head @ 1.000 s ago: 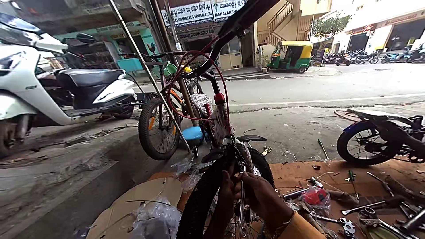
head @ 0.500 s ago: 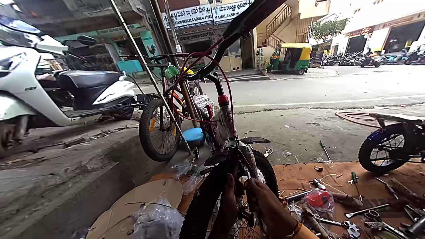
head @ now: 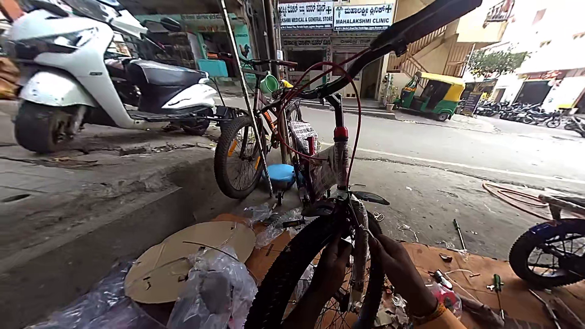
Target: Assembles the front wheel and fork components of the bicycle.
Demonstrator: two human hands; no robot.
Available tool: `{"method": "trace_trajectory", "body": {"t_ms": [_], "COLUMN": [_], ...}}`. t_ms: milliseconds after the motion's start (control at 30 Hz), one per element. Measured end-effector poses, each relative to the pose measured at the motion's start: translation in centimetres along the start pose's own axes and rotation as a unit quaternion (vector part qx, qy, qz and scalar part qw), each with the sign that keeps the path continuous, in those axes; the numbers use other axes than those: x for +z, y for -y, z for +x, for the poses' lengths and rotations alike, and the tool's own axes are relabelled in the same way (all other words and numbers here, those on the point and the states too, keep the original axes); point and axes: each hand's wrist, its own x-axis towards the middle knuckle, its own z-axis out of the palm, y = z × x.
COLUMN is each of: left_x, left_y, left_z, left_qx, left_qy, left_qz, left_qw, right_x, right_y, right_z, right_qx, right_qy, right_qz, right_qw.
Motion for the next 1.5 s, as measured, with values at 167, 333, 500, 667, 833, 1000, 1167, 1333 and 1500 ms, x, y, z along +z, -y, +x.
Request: {"method": "trace_trajectory", "body": {"t_ms": [167, 333, 500, 667, 833, 1000, 1167, 1333, 1500], "left_x": [0.4, 0.8, 1.6, 2.3, 4.2, 3.4, 2.4, 2.7, 2.9], "left_y": [-0.1, 0.1, 0.7, 1.8, 2.9, 1.8, 1.4, 1.1, 0.5], "left_z": [-0.2, -0.2, 0.2, -0.5, -2.6, -1.6, -0.2, 0.7, 0.8], "left_qx": [0.040, 0.051, 0.043, 0.118, 0.137, 0.026, -0.069, -0.100, -0.119], "left_qy": [-0.065, -0.104, -0.153, -0.213, -0.240, -0.142, -0.121, -0.154, -0.173], "left_qz": [0.057, 0.069, 0.071, 0.024, 0.053, -0.202, -0.396, -0.397, -0.429], "left_qw": [0.995, 0.991, 0.985, 0.969, 0.959, 0.969, 0.908, 0.899, 0.878], "right_x": [1.8, 1.7, 2.2, 2.5, 3.8, 6.0, 5.9, 5.9, 5.7], "right_y": [0.8, 2.3, 2.0, 1.8, 1.5, 0.1, 0.4, 0.4, 1.0], "right_z": [-0.8, 0.0, 1.6, 1.7, 1.3, 1.0, 1.0, 1.1, 1.3], "right_qx": [-0.065, -0.220, -0.240, -0.255, -0.269, -0.249, -0.241, -0.238, -0.233], "right_qy": [-0.103, -0.162, -0.127, -0.133, -0.152, -0.170, -0.160, -0.165, -0.173], "right_qz": [-0.025, -0.104, -0.246, -0.235, -0.208, -0.183, -0.201, -0.200, -0.231], "right_qw": [0.992, 0.956, 0.930, 0.929, 0.928, 0.936, 0.936, 0.936, 0.929]}}
